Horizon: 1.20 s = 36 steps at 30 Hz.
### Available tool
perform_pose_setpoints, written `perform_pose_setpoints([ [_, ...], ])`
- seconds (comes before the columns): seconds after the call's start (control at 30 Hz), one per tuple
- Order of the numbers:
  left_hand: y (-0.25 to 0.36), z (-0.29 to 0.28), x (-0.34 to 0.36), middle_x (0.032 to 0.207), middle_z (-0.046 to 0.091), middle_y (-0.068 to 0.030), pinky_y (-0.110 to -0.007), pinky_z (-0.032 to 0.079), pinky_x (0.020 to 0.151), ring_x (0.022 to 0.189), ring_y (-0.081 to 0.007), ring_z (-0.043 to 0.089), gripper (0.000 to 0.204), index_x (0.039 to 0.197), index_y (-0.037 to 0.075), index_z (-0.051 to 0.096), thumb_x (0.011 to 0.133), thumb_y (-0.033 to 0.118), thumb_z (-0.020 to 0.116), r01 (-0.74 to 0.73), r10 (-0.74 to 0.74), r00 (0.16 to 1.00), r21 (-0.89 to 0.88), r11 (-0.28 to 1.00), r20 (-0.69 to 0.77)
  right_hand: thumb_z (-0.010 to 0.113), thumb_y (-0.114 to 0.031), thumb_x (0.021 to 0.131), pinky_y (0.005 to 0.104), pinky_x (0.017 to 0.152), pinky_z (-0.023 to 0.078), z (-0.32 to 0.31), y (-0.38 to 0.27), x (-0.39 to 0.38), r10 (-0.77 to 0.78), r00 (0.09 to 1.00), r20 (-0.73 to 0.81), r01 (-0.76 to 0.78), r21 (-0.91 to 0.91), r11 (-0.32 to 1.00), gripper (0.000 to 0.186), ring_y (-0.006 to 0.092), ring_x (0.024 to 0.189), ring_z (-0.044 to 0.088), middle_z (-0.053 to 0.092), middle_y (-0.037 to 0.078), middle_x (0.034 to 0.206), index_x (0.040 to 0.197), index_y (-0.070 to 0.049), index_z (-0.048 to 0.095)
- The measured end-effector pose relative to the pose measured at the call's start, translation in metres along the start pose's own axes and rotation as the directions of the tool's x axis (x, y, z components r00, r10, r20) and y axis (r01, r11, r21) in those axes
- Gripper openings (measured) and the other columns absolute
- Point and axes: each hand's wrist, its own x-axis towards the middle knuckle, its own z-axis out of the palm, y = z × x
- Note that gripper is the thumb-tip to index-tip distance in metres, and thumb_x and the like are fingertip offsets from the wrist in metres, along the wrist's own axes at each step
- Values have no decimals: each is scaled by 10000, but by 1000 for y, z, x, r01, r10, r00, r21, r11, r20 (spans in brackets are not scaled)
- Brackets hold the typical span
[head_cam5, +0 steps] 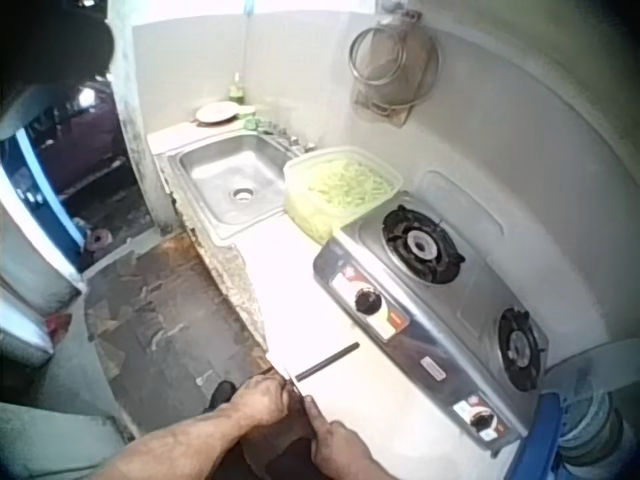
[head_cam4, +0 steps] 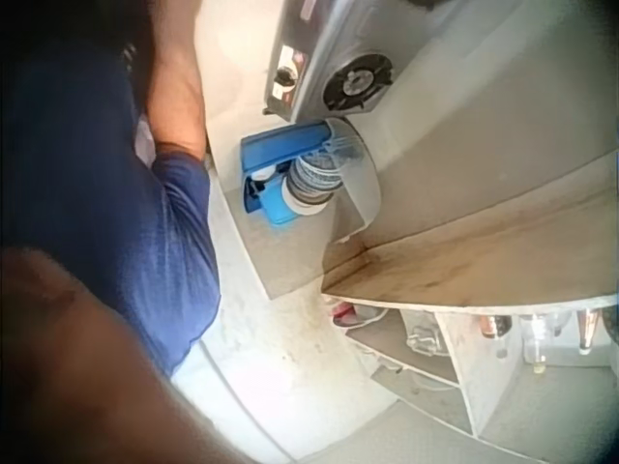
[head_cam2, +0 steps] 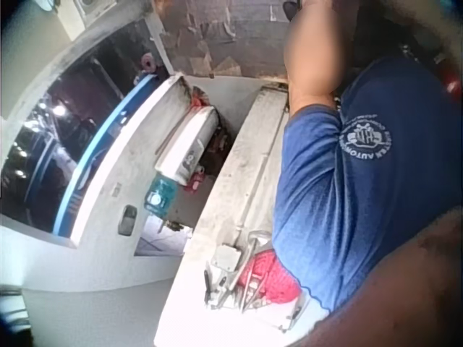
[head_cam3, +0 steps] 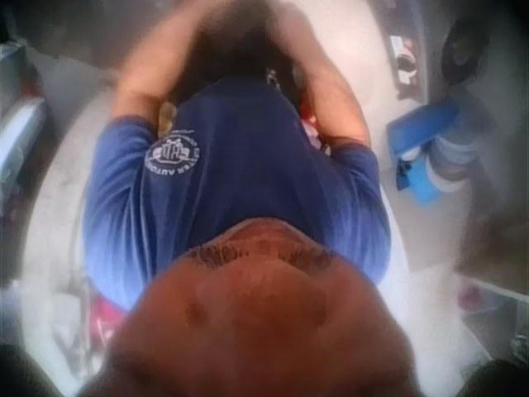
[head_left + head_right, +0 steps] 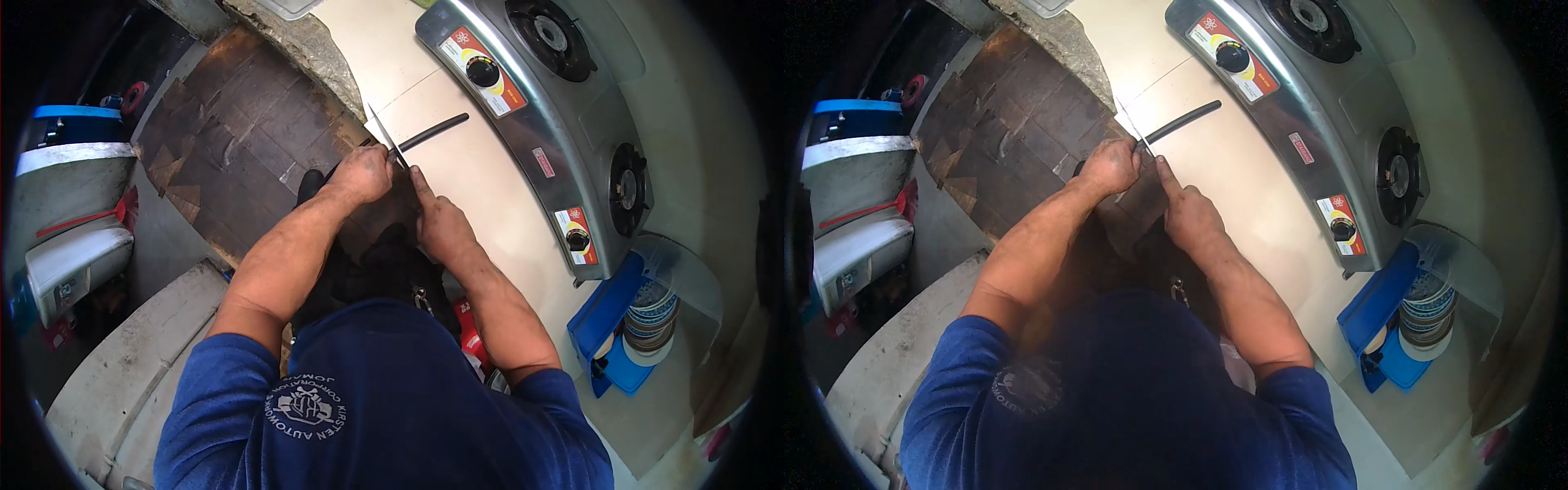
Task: The person removes a hose from an engine bay, takes it to a counter and cuts a new piece of hose with a knife, then carries the new hose back to the car and uses pliers to secure a metal clamp onto the end of the new hose.
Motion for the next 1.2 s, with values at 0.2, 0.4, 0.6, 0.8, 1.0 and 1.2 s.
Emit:
perform_pose_setpoints([
  [0.2,2,-6,-2,981,649,-249,-459,463,916,996,-386,609,260,951,-28,622,892,193,500,21,-23,997,22,1000,80,534,-43,830,502,735,525,-9,2,-22,41,996,78,-38,-45,998,764,419,778,640,607,272,850,1504,-214,219],
  [0.4,4,-6,-4,979,649,-250,-455,462,920,994,-387,610,263,964,-27,626,894,194,501,19,-19,999,-11,1000,41,529,-34,821,506,736,523,-10,-8,7,-6,1000,20,7,-31,999,776,428,777,643,609,283,824,1508,-206,213],
  [0.6,4,-5,-2,1012,645,-247,-449,457,930,1029,-380,598,270,976,-21,623,896,204,498,30,-30,997,7,1000,74,533,-36,818,508,735,523,-11,2,-15,8,999,51,-6,-46,999,773,434,773,641,612,281,821,1505,-196,217],
  [0.8,2,-5,-2,1021,644,-245,-443,456,934,1037,-372,597,274,997,-20,613,893,208,503,37,-38,997,24,999,71,535,-32,811,514,736,519,-8,-7,10,-16,999,28,16,-19,1000,791,438,790,638,612,281,838,1509,-201,204],
  [1.0,5,-3,-2,1015,647,-244,-440,459,929,1027,-367,605,266,993,-17,615,882,202,513,9,-11,998,46,999,55,540,-38,819,515,738,517,-7,5,-7,16,999,50,-15,-12,1000,789,435,797,640,612,276,842,1508,-221,201],
  [1.2,-2,-5,-4,1013,645,-244,-443,464,927,1035,-367,600,276,991,-42,611,889,190,501,8,-10,999,29,1000,50,535,-41,827,515,737,517,-7,-3,3,-7,999,43,9,-35,999,790,435,791,637,612,271,848,1512,-224,184],
])
